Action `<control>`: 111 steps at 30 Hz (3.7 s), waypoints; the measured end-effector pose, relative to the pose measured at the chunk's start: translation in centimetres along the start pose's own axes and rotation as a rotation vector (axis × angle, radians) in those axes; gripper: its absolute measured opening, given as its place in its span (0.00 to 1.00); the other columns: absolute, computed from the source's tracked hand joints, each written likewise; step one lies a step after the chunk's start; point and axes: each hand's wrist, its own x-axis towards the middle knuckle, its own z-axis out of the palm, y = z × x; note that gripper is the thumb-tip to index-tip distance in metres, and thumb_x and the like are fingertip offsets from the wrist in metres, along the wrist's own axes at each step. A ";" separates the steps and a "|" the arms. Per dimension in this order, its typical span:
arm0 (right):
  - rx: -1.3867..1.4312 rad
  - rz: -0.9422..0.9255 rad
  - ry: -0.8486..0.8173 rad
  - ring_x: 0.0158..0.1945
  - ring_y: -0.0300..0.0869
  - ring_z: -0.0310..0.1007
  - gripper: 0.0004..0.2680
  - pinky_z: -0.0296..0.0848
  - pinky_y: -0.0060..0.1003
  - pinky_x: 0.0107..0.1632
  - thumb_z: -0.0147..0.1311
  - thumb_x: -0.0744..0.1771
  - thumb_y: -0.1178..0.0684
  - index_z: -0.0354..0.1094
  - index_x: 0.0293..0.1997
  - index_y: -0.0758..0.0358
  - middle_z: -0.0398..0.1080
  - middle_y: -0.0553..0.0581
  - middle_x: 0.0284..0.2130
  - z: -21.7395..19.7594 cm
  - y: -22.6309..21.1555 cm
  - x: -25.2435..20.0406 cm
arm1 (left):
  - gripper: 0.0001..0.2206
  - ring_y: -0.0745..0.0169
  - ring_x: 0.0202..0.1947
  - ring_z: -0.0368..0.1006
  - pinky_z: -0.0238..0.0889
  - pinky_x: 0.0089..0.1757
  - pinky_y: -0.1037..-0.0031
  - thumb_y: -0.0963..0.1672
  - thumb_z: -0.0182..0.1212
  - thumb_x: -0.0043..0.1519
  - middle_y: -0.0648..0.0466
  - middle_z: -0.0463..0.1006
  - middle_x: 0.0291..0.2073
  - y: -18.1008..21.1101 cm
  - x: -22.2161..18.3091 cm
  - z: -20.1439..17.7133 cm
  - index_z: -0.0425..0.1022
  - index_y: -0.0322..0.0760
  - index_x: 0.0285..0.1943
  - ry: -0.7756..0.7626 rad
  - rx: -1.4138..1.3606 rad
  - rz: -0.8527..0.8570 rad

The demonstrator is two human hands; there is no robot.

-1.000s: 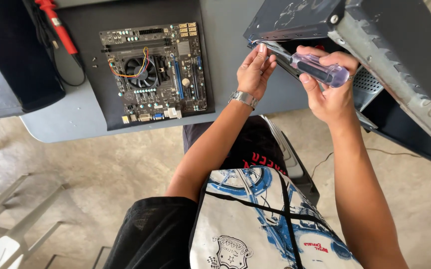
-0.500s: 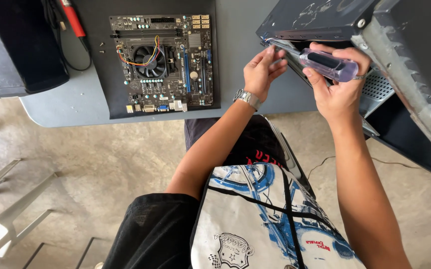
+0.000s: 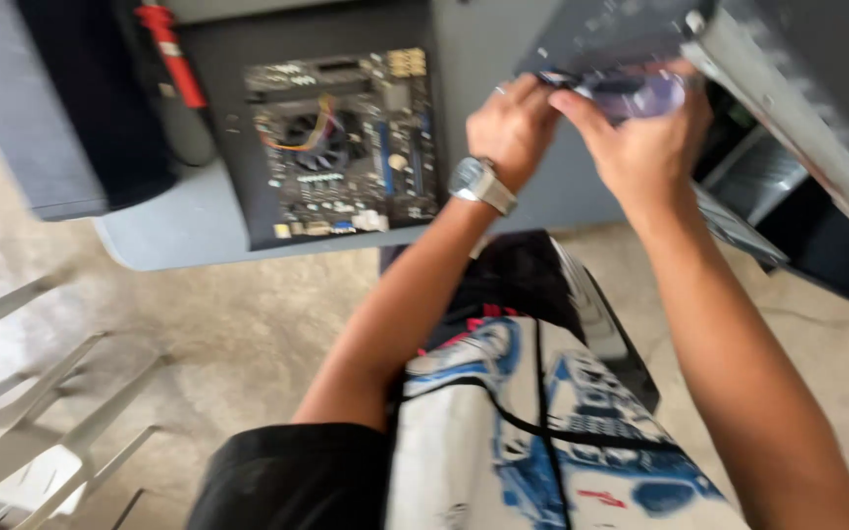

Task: Using a screwdriver to remove screws from a computer case for disassembly

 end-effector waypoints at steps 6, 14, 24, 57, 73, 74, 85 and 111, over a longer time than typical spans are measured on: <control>0.370 0.023 -0.250 0.39 0.51 0.66 0.12 0.64 0.40 0.40 0.51 0.71 0.54 0.60 0.52 0.78 0.65 0.66 0.38 -5.3 -4.6 2.0 | 0.06 0.54 0.24 0.70 0.58 0.16 0.63 0.47 0.53 0.62 0.60 0.69 0.31 0.2 0.6 -1.3 0.73 0.47 0.39 -0.080 0.042 0.108; 0.169 0.037 -0.079 0.36 0.49 0.69 0.20 0.70 0.41 0.44 0.77 0.64 0.50 0.64 0.41 0.75 0.68 0.63 0.34 -3.4 -1.0 0.1 | 0.04 0.52 0.21 0.70 0.54 0.16 0.63 0.49 0.57 0.57 0.62 0.71 0.27 0.7 1.0 -1.7 0.74 0.52 0.37 -0.058 0.000 0.074; 0.297 -0.198 -0.238 0.42 0.55 0.66 0.10 0.70 0.43 0.46 0.56 0.69 0.66 0.64 0.56 0.77 0.68 0.71 0.46 -8.0 -4.5 1.8 | 0.08 0.48 0.26 0.74 0.66 0.20 0.59 0.45 0.56 0.57 0.57 0.74 0.37 1.9 2.3 -3.8 0.75 0.43 0.43 -0.344 -0.011 0.120; 0.316 0.183 0.026 0.16 0.44 0.67 0.22 0.62 0.36 0.16 0.77 0.59 0.45 0.65 0.43 0.69 0.68 0.58 0.21 -2.1 1.0 -2.1 | 0.04 0.42 0.36 0.75 0.72 0.39 0.55 0.46 0.59 0.56 0.58 0.63 0.38 3.9 0.3 -3.1 0.73 0.49 0.38 -0.276 -0.173 -0.301; 0.899 0.515 -0.110 0.23 0.36 0.72 0.15 0.75 0.29 0.29 0.51 0.64 0.59 0.64 0.58 0.66 0.72 0.59 0.32 -5.4 -5.7 0.1 | 0.08 0.36 0.34 0.74 0.71 0.37 0.52 0.47 0.53 0.56 0.50 0.67 0.38 4.3 0.9 -1.1 0.72 0.40 0.36 -0.315 -0.106 -0.372; 0.806 0.525 -0.024 0.19 0.35 0.69 0.14 0.72 0.26 0.26 0.59 0.63 0.57 0.69 0.52 0.64 0.68 0.56 0.21 -4.6 -4.5 -0.3 | 0.09 0.37 0.35 0.75 0.71 0.37 0.52 0.48 0.53 0.56 0.51 0.67 0.38 4.5 1.0 -1.1 0.72 0.41 0.36 -0.320 -0.085 -0.380; 0.948 0.434 0.005 0.28 0.39 0.74 0.12 0.77 0.30 0.34 0.45 0.67 0.61 0.59 0.57 0.72 0.70 0.62 0.47 -5.5 -4.9 -0.2 | 0.09 0.37 0.37 0.75 0.71 0.39 0.52 0.46 0.51 0.57 0.48 0.70 0.37 5.0 0.9 -0.6 0.73 0.39 0.36 -0.359 -0.041 -0.416; 0.733 -0.192 -0.408 0.35 0.45 0.70 0.09 0.71 0.33 0.41 0.42 0.69 0.68 0.61 0.55 0.77 0.67 0.69 0.51 -6.6 2.2 3.4 | 0.12 0.49 0.44 0.74 0.75 0.41 0.56 0.49 0.53 0.52 0.54 0.70 0.42 6.3 0.5 1.7 0.73 0.48 0.43 -0.252 0.021 -0.596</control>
